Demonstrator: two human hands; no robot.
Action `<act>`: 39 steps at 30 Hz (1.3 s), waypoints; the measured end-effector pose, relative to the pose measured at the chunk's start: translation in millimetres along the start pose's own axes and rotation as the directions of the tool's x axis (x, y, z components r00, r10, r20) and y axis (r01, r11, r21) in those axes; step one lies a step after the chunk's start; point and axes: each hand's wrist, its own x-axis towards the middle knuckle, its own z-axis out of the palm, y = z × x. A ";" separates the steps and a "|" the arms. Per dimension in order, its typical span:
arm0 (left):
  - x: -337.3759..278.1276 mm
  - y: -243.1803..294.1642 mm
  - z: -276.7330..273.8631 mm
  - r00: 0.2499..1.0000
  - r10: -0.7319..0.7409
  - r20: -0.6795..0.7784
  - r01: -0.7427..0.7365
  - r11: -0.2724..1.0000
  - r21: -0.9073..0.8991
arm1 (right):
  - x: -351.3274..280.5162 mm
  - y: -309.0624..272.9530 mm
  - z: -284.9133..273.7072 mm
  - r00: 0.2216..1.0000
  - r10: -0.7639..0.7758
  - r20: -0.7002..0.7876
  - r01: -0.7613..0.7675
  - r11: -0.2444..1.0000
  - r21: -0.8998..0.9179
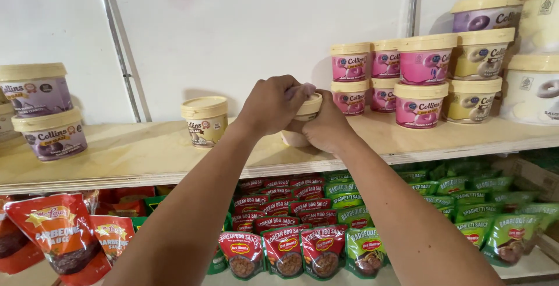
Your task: Cleaning and organizing product containers on grocery store shelves.
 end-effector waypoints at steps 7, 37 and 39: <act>-0.5 -5.7 23.5 0.974 0.006 -0.226 -0.070 0.959 -0.276 | 10.7 25.7 3.0 1.000 0.019 -0.001 -0.019 0.996 0.082; -26.8 -22.9 59.0 0.976 -0.147 0.158 0.059 0.885 0.461 | 0.8 -4.3 -74.5 0.993 -0.088 0.077 0.103 0.969 -0.225; -28.2 0.1 58.9 0.969 -0.203 0.142 0.148 0.935 0.322 | -5.9 -18.6 -86.5 0.999 -0.048 0.001 0.044 0.897 -0.439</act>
